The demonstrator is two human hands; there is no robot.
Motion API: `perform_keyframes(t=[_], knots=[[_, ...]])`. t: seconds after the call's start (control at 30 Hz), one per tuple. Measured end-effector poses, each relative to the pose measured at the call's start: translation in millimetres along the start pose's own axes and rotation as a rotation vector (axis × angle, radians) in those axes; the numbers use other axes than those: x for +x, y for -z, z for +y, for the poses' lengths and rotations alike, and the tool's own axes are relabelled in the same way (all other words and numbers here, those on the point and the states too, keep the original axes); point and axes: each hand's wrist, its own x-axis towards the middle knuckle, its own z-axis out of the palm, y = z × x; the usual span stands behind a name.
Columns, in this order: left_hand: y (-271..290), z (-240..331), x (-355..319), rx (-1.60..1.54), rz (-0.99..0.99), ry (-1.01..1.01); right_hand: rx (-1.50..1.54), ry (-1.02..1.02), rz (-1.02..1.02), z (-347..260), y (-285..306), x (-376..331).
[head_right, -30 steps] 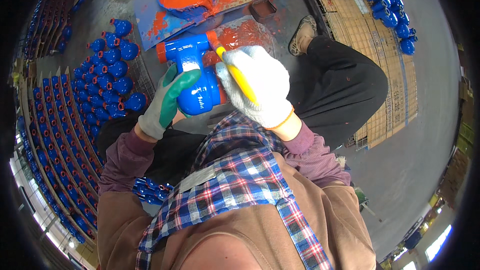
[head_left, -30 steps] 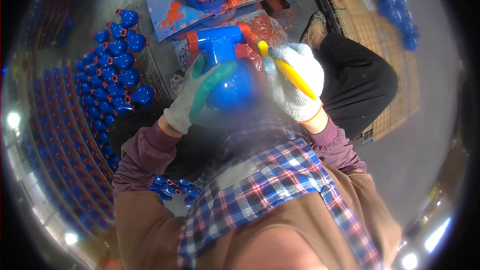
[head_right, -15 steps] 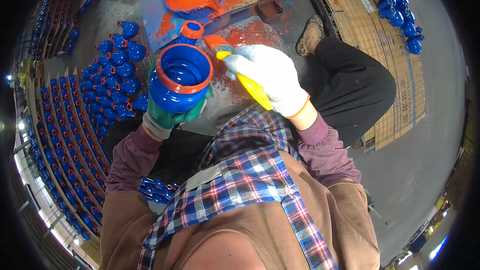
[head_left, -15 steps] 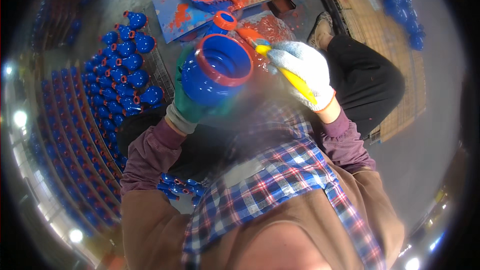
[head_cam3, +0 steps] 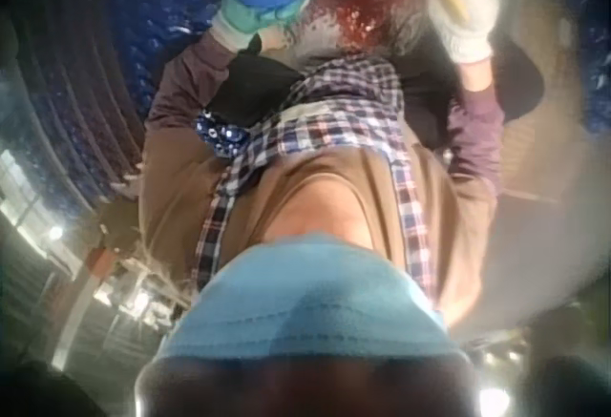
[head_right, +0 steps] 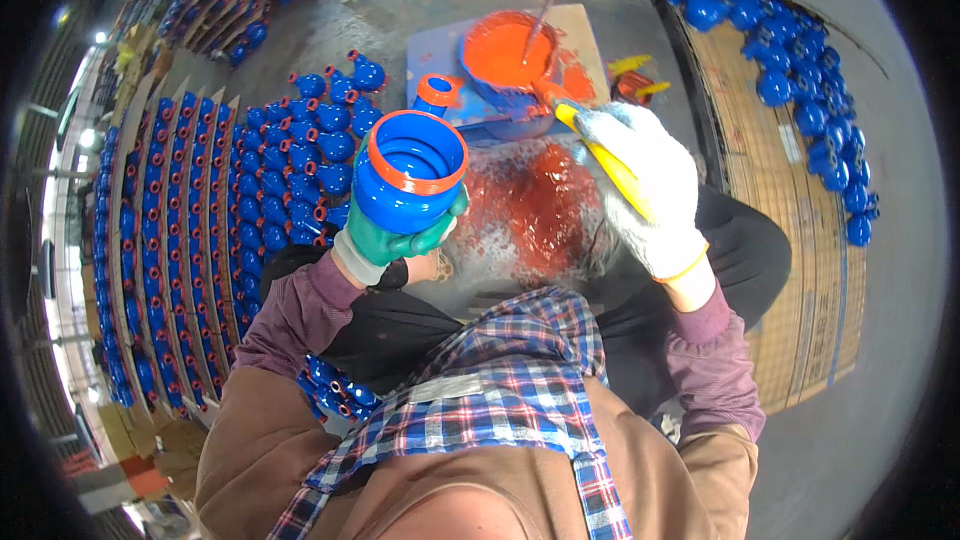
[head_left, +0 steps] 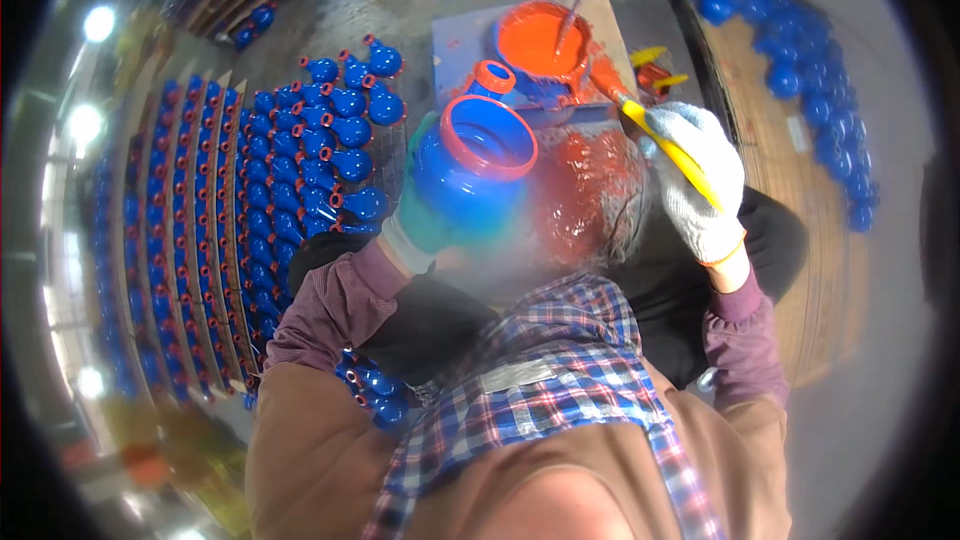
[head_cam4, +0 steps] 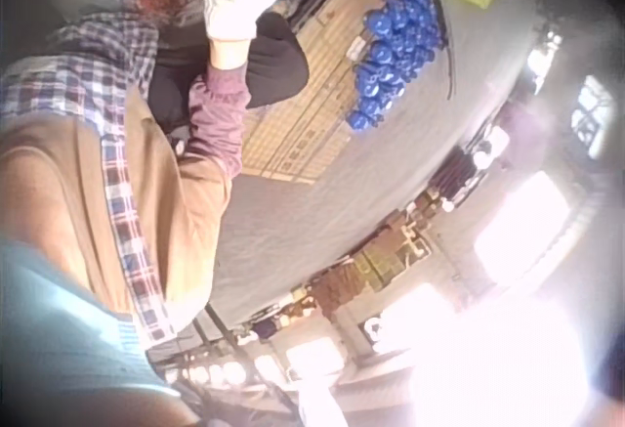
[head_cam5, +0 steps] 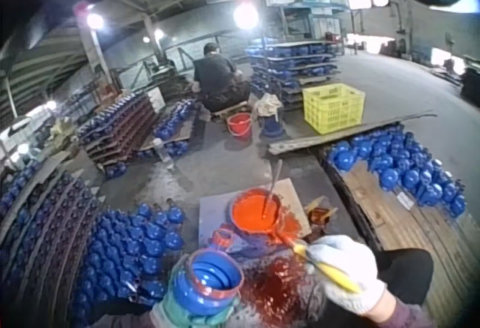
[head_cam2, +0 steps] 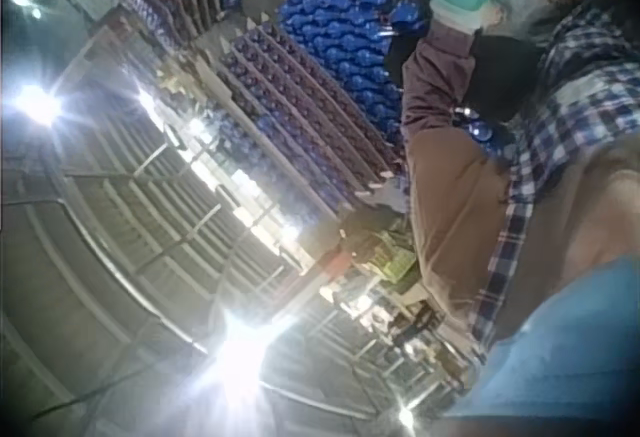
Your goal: Painting blue plastic or ceramic components with red paint using a brush.
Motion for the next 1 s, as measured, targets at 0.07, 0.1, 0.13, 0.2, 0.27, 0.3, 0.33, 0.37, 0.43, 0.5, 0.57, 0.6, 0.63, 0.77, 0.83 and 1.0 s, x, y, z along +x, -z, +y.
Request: perform_keyframes(t=[0.07,0.1,0.13,0.2,0.27,0.3,0.33,0.37,0.43,0.5,0.57,0.6,0.63,0.77,0.83,1.0], knots=[[-1,5,-5,-0.083,-0.051,-0.005,0.03,0.013,-0.019,-1,-2,7],[1,9,-8,0.071,-0.007,-0.057,0.066,0.009,0.011,0,-7,8],[2,11,-12,0.221,0.042,-0.104,0.101,-0.002,0.036,-1,-10,7],[-26,16,-15,0.003,0.134,-0.111,0.133,-0.017,0.035,2,-20,2],[-37,32,-24,-0.217,0.227,-0.131,0.185,-0.028,0.034,0,-24,3],[-32,45,-31,-0.115,0.212,-0.179,0.174,-0.051,0.027,-3,-25,4],[-30,58,-35,-0.009,0.193,-0.216,0.152,-0.079,0.024,-3,-25,4],[-35,71,-43,0.084,0.222,-0.258,0.135,-0.079,0.033,0,-25,2],[-26,100,-58,0.196,0.271,-0.328,0.126,-0.098,0.042,-1,-19,5],[-12,129,-76,0.315,0.325,-0.395,0.148,-0.133,0.076,-4,-21,7],[14,146,-92,0.452,0.306,-0.445,0.109,-0.167,0.078,-13,-21,11],[27,149,-97,0.446,0.315,-0.45,0.082,-0.179,0.077,-15,-21,12],[39,150,-100,0.433,0.38,-0.38,0.055,-0.175,0.069,-16,-20,13],[111,129,-80,0.339,0.547,-0.328,-0.003,-0.221,0.022,-20,-21,15],[134,114,-59,0.284,0.638,-0.372,-0.045,-0.252,-0.003,-23,-22,18],[222,107,-8,0.489,1.027,-0.188,-0.124,-0.311,-0.079,-27,-25,27]])
